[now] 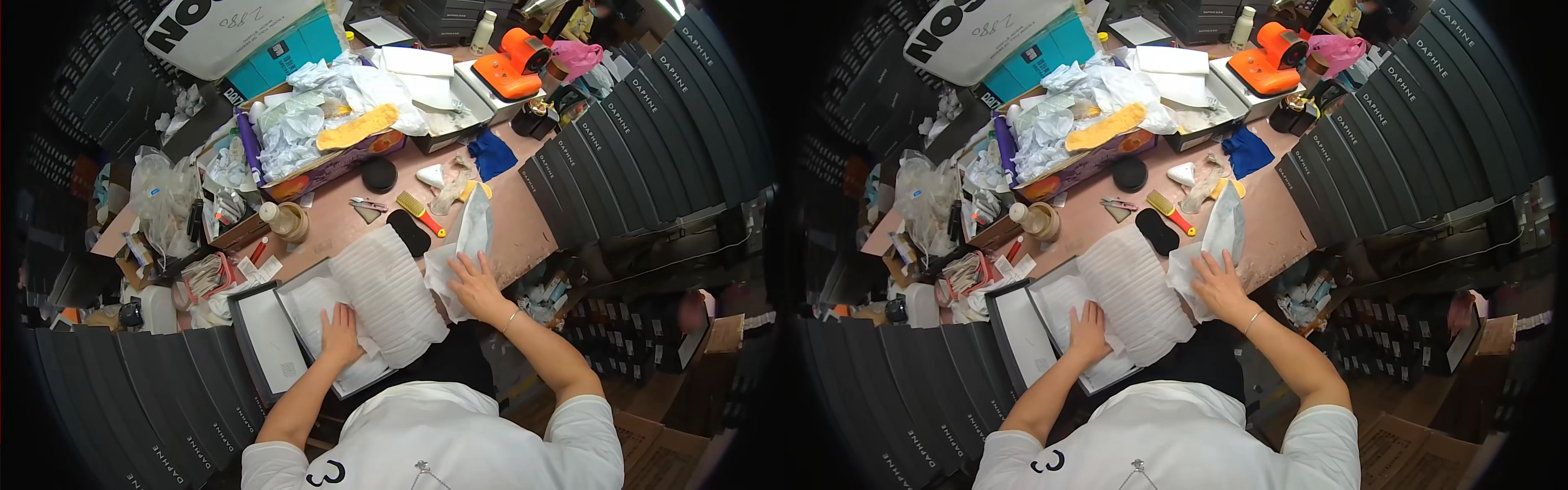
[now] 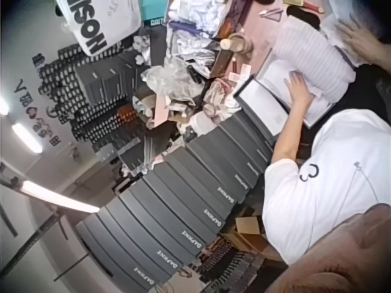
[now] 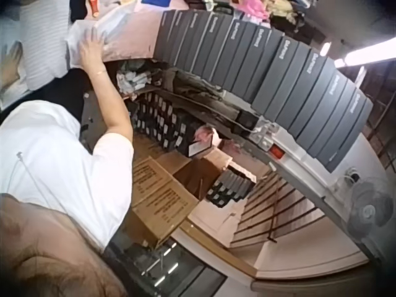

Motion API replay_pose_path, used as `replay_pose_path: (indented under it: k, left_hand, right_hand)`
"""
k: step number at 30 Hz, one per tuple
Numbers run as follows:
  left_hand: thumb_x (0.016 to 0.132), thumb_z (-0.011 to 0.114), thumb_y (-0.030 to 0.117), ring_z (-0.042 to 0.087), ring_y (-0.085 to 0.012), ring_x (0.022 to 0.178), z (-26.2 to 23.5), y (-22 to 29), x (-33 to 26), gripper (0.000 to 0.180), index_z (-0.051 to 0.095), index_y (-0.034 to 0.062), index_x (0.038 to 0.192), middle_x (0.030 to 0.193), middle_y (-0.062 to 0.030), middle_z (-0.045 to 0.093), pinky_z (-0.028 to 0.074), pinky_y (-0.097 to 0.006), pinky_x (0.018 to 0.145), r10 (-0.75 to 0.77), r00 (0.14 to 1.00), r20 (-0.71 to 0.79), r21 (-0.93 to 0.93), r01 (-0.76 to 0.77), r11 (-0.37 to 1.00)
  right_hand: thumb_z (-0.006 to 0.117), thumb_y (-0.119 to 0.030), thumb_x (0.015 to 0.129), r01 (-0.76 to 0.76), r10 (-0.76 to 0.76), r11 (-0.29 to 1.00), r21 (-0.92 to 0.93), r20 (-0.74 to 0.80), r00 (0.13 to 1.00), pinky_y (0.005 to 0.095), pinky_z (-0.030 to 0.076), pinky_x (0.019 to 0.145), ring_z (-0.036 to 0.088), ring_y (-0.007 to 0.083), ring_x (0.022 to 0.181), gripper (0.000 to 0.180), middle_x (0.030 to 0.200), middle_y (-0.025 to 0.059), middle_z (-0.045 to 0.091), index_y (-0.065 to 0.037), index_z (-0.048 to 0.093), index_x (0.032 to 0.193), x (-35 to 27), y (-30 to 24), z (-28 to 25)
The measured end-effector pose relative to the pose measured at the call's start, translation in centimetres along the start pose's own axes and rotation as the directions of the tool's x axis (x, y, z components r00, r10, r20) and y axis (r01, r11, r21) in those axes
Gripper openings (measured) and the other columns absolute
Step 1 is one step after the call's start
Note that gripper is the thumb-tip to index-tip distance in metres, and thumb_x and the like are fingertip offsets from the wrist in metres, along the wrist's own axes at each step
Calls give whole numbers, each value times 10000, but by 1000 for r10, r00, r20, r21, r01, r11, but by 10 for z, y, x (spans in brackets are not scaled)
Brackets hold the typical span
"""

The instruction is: Packing finished high-heeled shoes into boxes with protective tissue paper.

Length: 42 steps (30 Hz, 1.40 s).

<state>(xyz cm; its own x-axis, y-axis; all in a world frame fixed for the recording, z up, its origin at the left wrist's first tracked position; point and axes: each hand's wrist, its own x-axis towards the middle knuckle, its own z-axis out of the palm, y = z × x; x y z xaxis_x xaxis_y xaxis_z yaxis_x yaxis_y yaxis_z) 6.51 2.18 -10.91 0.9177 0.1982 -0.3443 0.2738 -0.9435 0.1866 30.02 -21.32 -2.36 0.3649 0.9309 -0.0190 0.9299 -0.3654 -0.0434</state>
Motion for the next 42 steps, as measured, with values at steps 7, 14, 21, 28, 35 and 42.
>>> replay_pose_path:
  k: [7, 14, 21, 28, 35, 42]
  left_hand:
    - [804, 678, 267, 527, -296, 1162, -59, -12, -1, 563, 500, -68, 1220, 1230, -170, 550, 397, -411, 987, 69, 996, -58, -715, -90, 693]
    - [934, 505, 481, 527, -216, 1130, -130, 49, 29, 573, 486, 22, 1276, 1234, -113, 537, 396, -347, 990, 38, 998, -53, -875, -28, -482]
    - [874, 613, 251, 536, -161, 1088, -50, 58, -27, 467, 506, 39, 1275, 1227, -69, 558, 435, -296, 945, 202, 976, -77, -901, 18, -433]
    - [730, 624, -138, 538, -159, 1114, -87, -72, -119, 660, 443, 85, 1324, 1200, -61, 573, 446, -295, 935, -321, 937, -139, -985, -96, 144]
    - [929, 492, 152, 362, -275, 1297, 1, -7, -30, 565, 257, 50, 1432, 1429, -184, 339, 331, -358, 1045, -512, 858, 42, -935, -147, -323]
    - [952, 413, 409, 387, -428, 1260, 64, 6, 14, 582, 441, -55, 1302, 1358, -293, 399, 312, -408, 1053, -614, 774, 155, -965, 251, 73]
  right_hand:
    - [528, -60, 873, -300, 568, 780, 549, -420, 708, 321, 479, 731, 609, 260, 861, 163, 1008, 118, 620, -11, 631, 989, 8, 72, -52]
    - [462, -97, 949, 229, 331, 217, 949, -292, 897, 217, 427, 556, 548, 67, 644, 209, 764, 20, 605, -1, 637, 887, 37, -37, -202]
    - [548, -160, 935, -385, -753, -138, 913, 155, 639, 277, 437, 667, 570, 138, 755, 210, 849, 68, 634, 37, 620, 924, 1, -179, -129]
    - [551, -216, 924, -444, -373, -674, 591, 246, 895, 401, 422, 1000, 346, 299, 1339, 720, 1501, 210, 205, -81, 114, 1481, -19, -154, -44]
    - [584, -150, 875, -530, -68, -492, 691, 576, 814, 341, 232, 1108, 247, 279, 1373, 791, 1500, 192, 206, 1, 86, 1470, 46, -214, 11]
    - [507, -72, 911, -482, -185, 34, 876, 479, 858, 331, 399, 998, 425, 278, 1287, 453, 1374, 174, 445, 5, 430, 1350, 3, -182, 37]
